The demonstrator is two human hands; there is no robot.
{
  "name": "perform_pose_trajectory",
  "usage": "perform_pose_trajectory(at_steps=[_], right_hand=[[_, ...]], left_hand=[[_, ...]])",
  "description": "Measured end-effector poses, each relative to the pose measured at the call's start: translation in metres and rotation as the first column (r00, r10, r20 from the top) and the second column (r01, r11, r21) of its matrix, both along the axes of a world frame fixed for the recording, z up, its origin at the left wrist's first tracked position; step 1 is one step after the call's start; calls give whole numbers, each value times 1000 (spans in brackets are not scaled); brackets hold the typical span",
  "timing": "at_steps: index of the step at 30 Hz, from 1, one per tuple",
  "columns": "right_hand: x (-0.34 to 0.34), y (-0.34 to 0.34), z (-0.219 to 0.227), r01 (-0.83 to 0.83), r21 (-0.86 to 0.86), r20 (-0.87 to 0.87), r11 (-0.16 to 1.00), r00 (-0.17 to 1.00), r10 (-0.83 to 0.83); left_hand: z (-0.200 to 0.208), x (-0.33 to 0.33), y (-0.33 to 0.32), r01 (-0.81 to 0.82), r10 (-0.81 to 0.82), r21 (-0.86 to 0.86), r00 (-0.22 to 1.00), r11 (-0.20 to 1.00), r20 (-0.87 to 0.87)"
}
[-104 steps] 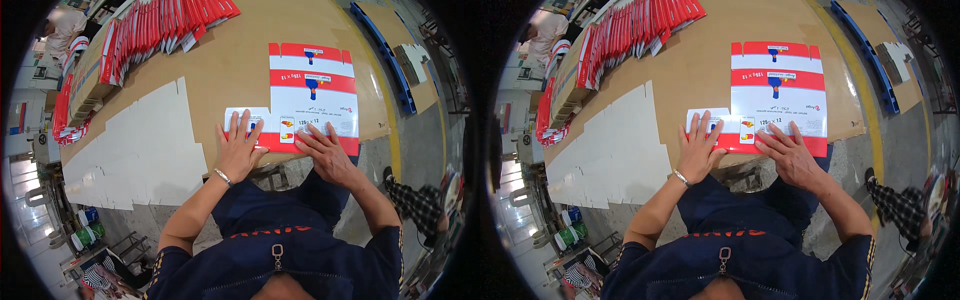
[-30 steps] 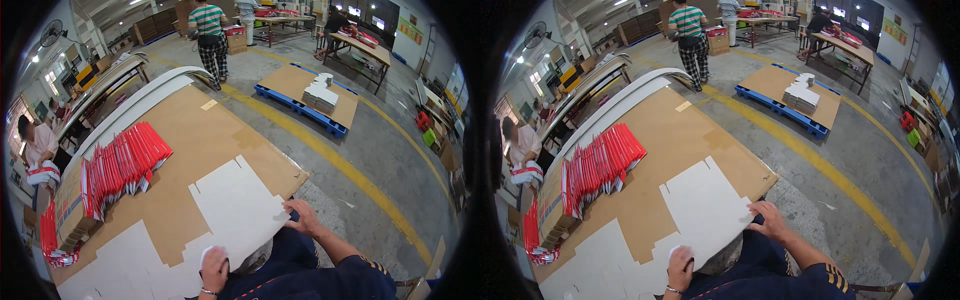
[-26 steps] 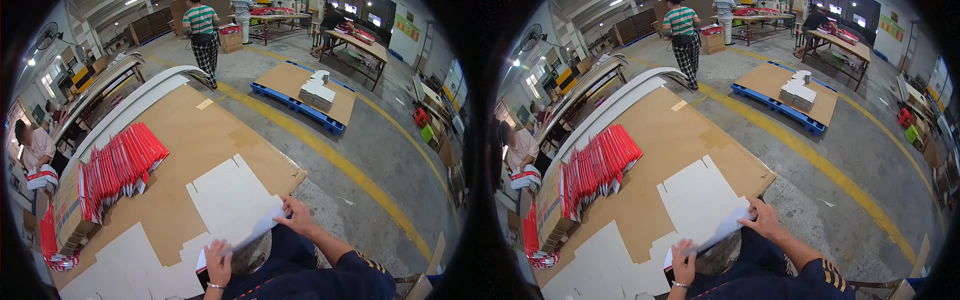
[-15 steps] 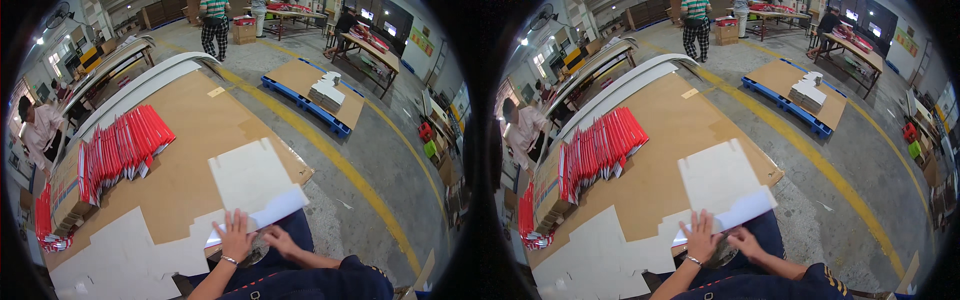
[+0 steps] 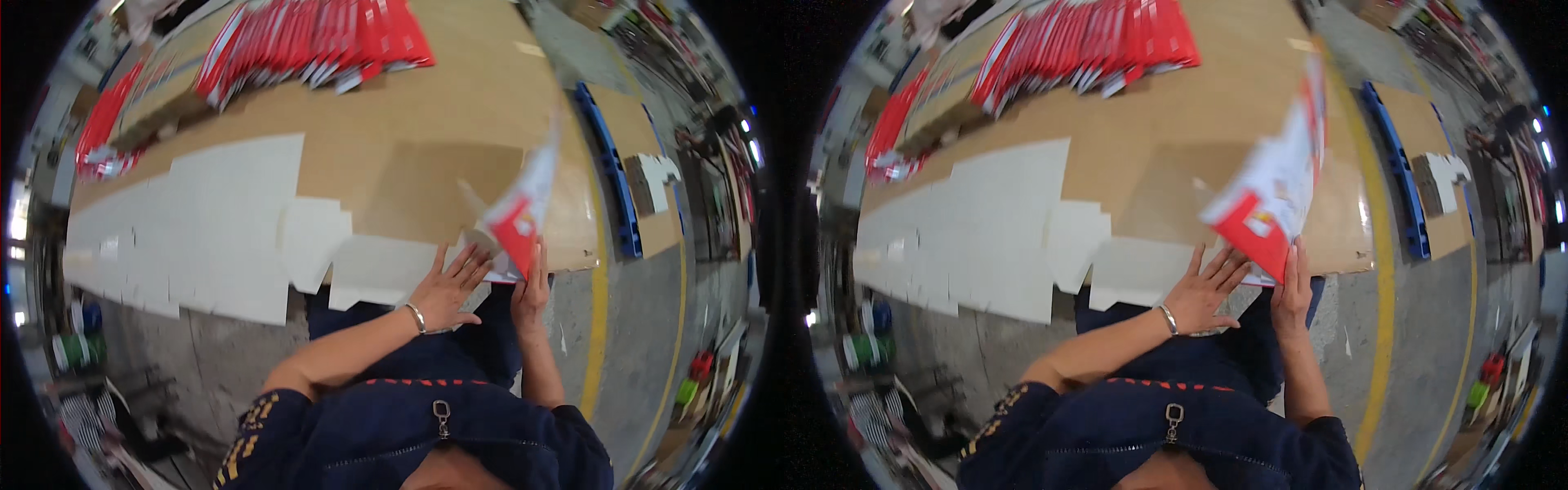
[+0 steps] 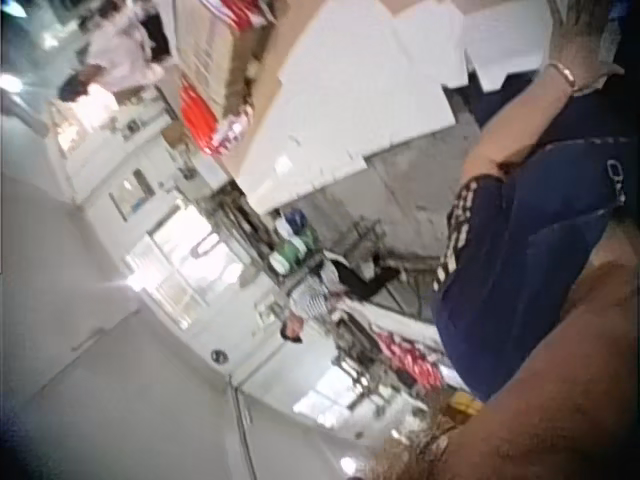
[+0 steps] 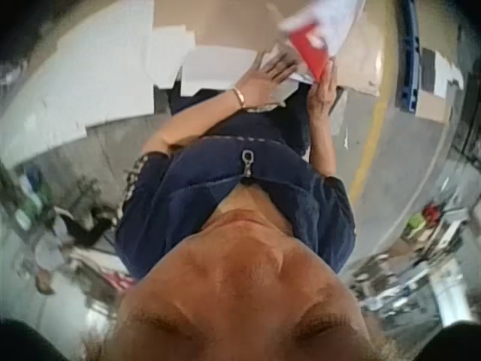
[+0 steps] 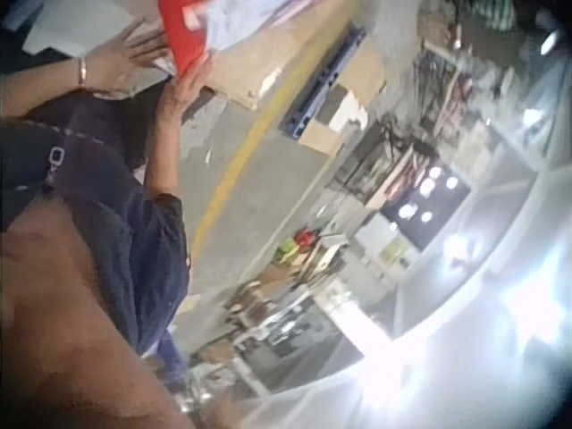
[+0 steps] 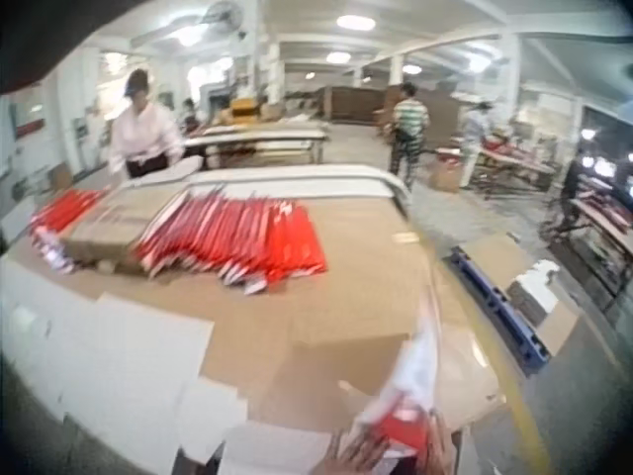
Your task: The person inserts white cardboard inserts into red and white printed boxes on a workbench. They fold the inserts to fit, place them inside, and stack the completed boxes. The process is repeated continuously throughout the clip.
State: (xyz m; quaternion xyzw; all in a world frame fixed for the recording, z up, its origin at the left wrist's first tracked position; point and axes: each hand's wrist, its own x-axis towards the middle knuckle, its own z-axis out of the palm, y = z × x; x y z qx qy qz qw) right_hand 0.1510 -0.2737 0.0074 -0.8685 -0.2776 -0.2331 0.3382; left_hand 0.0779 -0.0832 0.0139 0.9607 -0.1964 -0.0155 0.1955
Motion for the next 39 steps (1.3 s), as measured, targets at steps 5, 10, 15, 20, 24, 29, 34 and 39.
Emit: perform_pose_trajectory(at_steps=[5, 10, 15, 20, 24, 29, 34, 39], right_hand=[[33, -18, 3, -154, -274, 32, 949, 985, 169], [44, -20, 11, -199, -307, -137, 931, 977, 164], [50, -27, 5, -196, -216, -228, 956, 963, 146], [42, -39, -11, -161, -114, -158, 980, 977, 142], [33, -23, 12, -286, -470, -188, 835, 957, 222], [13, 36, 22, -481, -569, -316, 667, 876, 364], [0, 21, 18, -429, -590, -314, 684, 902, 296], [-8, 19, 17, -401, -546, -311, 735, 912, 266]], left_hand=[[-5, -60, 76, -80, 119, 279, 985, 957, -126], [4, -79, 151, -151, 181, -194, 972, 969, 147], [-1, -52, 168, -236, 282, -513, 959, 825, 12], [-8, -19, 130, -562, 652, -396, 745, 727, 141], [-10, -4, 116, -459, 436, 12, 850, 888, 296], [10, -21, 112, -335, 327, 108, 941, 936, 88], [53, -73, 148, -199, 262, 445, 961, 873, -84], [12, -84, 201, -476, 457, 54, 866, 878, 204]])
